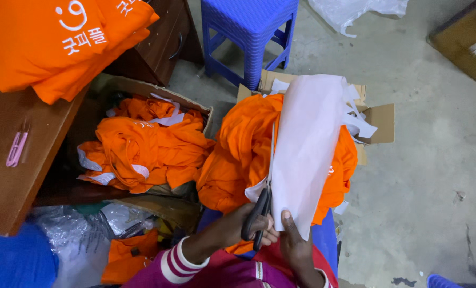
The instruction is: The person uses a pair of scissors to cut white paper strips into smaller pieces. The person holds the paper with one hand and cuts with the other, repeatedly trimming the strips over a pile of orange t-shirts.
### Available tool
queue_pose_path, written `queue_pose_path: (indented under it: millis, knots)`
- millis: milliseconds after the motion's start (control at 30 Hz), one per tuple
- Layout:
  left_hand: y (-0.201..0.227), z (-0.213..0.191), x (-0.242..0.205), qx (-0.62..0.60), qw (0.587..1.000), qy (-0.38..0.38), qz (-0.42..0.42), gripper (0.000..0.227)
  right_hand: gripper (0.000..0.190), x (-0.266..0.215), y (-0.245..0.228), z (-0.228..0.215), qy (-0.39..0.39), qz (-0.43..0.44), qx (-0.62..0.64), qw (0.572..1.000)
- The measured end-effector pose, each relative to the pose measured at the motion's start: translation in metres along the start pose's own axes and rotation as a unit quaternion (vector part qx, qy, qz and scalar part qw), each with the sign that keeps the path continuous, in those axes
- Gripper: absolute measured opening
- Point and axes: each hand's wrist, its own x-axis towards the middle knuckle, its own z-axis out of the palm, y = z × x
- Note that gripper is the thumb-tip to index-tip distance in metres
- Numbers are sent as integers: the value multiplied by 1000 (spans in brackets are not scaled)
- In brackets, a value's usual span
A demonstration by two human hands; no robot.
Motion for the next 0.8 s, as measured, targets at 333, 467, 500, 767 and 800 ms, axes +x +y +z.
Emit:
queue_pose_path:
  millis: [333,467,500,767,800]
  knots:
    - [43,-3,5,12,996,-64,56,29,36,12,5,-14,75,-6,-109,991]
    - [43,-12,12,46,997,-31,45,27,50,5,-22,8,61,-5,-190,980]
    - [46,-11,11,47,997,-32,43,27,50,2,-27,14,62,-5,-188,980]
    - [57,1,13,98,995,21,27,10,55,4,-20,5,110,21,-219,969]
    - [61,4,10,98,995,22,28,10,55,6,-13,-10,109,22,-220,969]
